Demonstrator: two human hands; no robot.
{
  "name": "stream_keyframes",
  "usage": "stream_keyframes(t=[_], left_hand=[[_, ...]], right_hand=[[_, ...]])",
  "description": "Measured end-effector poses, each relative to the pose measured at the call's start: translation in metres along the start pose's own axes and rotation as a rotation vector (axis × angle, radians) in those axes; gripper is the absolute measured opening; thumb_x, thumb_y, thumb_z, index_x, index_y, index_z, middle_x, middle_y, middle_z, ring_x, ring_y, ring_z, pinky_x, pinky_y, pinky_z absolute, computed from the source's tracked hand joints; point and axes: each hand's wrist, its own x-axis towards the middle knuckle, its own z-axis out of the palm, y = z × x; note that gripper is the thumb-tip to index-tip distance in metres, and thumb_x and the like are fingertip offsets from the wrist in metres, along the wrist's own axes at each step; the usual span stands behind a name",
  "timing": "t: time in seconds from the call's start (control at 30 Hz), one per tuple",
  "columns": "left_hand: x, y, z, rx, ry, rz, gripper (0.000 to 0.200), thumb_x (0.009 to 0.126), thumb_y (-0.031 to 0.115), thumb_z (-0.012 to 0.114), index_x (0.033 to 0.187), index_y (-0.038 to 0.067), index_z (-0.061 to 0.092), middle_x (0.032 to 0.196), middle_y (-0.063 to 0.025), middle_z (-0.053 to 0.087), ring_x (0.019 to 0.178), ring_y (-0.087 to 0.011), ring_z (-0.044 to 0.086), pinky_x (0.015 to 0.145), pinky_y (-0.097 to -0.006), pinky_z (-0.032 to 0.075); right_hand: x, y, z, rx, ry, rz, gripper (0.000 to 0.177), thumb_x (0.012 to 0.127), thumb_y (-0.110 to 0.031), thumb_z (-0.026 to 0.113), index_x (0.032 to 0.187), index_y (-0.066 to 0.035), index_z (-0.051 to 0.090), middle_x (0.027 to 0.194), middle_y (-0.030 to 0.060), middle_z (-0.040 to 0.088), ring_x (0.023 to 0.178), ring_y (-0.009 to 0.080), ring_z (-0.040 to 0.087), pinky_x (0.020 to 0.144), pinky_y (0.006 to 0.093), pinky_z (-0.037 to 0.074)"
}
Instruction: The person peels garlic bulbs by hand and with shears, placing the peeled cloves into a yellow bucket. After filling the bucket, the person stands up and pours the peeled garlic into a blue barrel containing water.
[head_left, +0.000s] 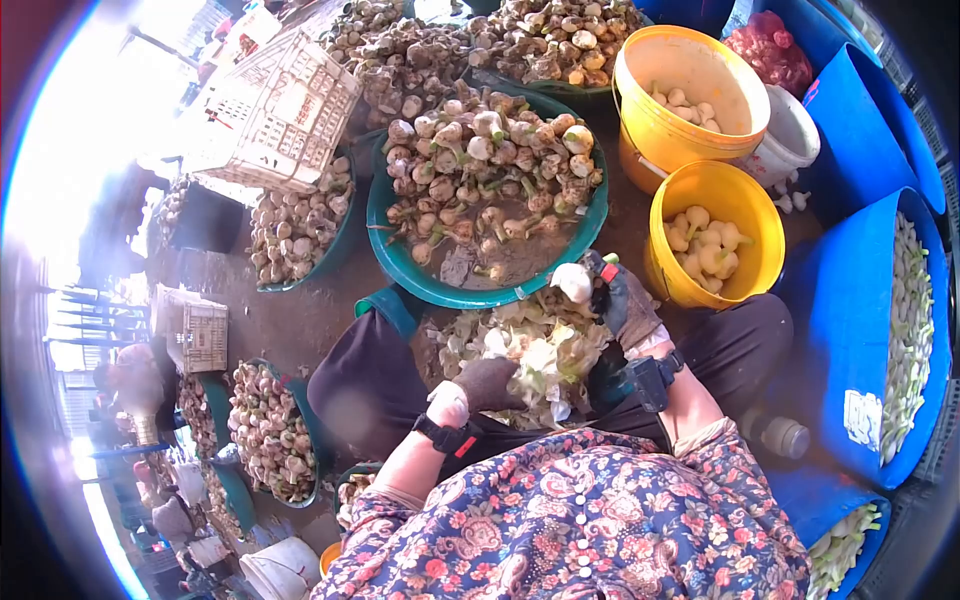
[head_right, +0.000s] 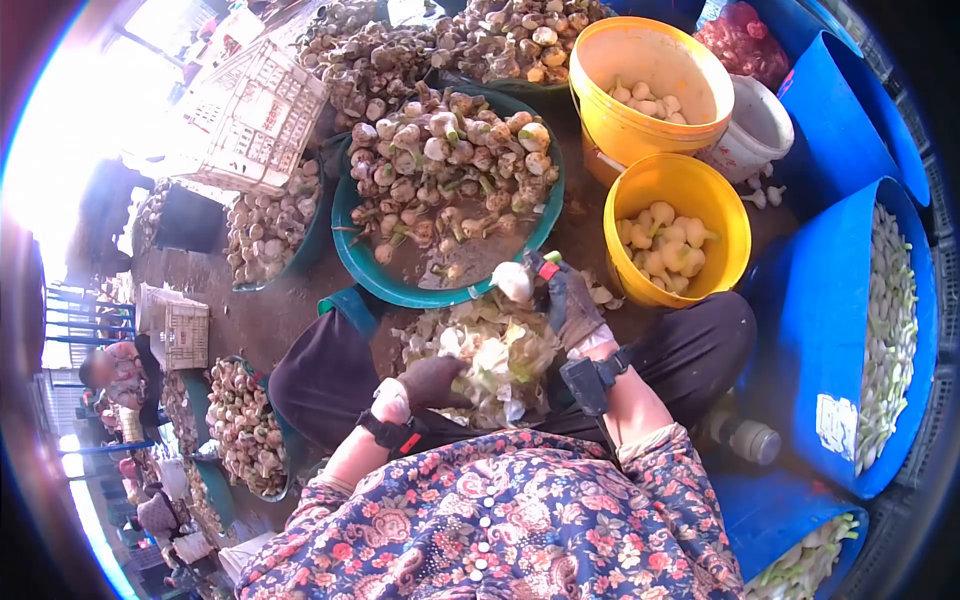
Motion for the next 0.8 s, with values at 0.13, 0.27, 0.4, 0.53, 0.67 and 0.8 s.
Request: stream_keyframes(t=[0.13, 0.27, 0.4, 0.53, 0.67, 0.8], left_hand=[[0.03, 0.013, -0.012, -0.949, 0.498, 0.133, 0.044, 0.081, 0.019, 0.067, 0.118, -0.001, 0.054, 0.105, -0.0098, 0.062, 0.091, -0.0153, 0.058, 0.08, -0.0274, 0.047], [0.052, 0.014, -0.024, -1.378, 0.533, 0.086, 0.032, 0.085, 0.018, 0.064, 0.109, -0.003, 0.06, 0.094, -0.0044, 0.064, 0.081, -0.0102, 0.059, 0.073, -0.0233, 0.047], [0.055, 0.015, -0.018, -1.292, 0.625, 0.048, 0.027, 0.087, 0.022, 0.061, 0.1, -0.002, 0.063, 0.088, -0.0042, 0.065, 0.073, -0.0099, 0.059, 0.067, -0.0242, 0.047], [0.034, 0.028, -0.025, -1.36, 0.582, 0.188, 0.015, 0.087, 0.014, 0.059, 0.09, 0.0, 0.063, 0.077, -0.0008, 0.06, 0.07, -0.0079, 0.053, 0.067, -0.0228, 0.044], [-0.013, 0.041, -0.052, -1.256, 0.254, 0.296, 0.018, 0.078, 0.016, 0.067, 0.074, -0.001, 0.065, 0.073, -0.0084, 0.062, 0.073, -0.0142, 0.055, 0.068, -0.0268, 0.043], [-0.025, 0.032, -0.073, -0.781, -0.088, 0.09, 0.023, 0.077, 0.021, 0.063, 0.089, 0.001, 0.066, 0.078, -0.0108, 0.066, 0.075, -0.0227, 0.063, 0.072, -0.0332, 0.048]], right_hand=[[-0.008, -0.004, 0.013, -0.173, -0.17, -0.004, 0.019, 0.089, -0.03, 0.055, 0.086, -0.013, 0.062, 0.067, -0.0069, 0.049, 0.057, 0.0025, 0.042, 0.05, 0.0176, 0.032], [-0.019, -0.019, 0.02, -0.384, -0.319, 0.04, 0.035, 0.09, -0.039, 0.05, 0.099, -0.009, 0.064, 0.069, -0.006, 0.051, 0.059, 0.0042, 0.044, 0.051, 0.0193, 0.034], [-0.015, -0.014, 0.011, -0.235, -0.295, 0.171, 0.039, 0.087, -0.043, 0.052, 0.1, -0.008, 0.063, 0.068, -0.0044, 0.052, 0.058, 0.0054, 0.045, 0.052, 0.0194, 0.035], [-0.004, 0.004, 0.002, -0.389, -0.121, 0.006, 0.039, 0.084, -0.048, 0.055, 0.089, -0.01, 0.063, 0.061, -0.0029, 0.051, 0.049, 0.0065, 0.043, 0.045, 0.0205, 0.033], [0.011, 0.013, -0.007, -0.016, 0.123, 0.39, 0.042, 0.08, -0.056, 0.058, 0.077, -0.013, 0.06, 0.055, -0.0027, 0.049, 0.04, 0.0083, 0.039, 0.038, 0.0232, 0.03], [0.006, 0.004, 0.002, -0.074, 0.191, 0.432, 0.046, 0.076, -0.062, 0.058, 0.075, -0.016, 0.06, 0.052, -0.0031, 0.047, 0.038, 0.0088, 0.039, 0.037, 0.0233, 0.031]])
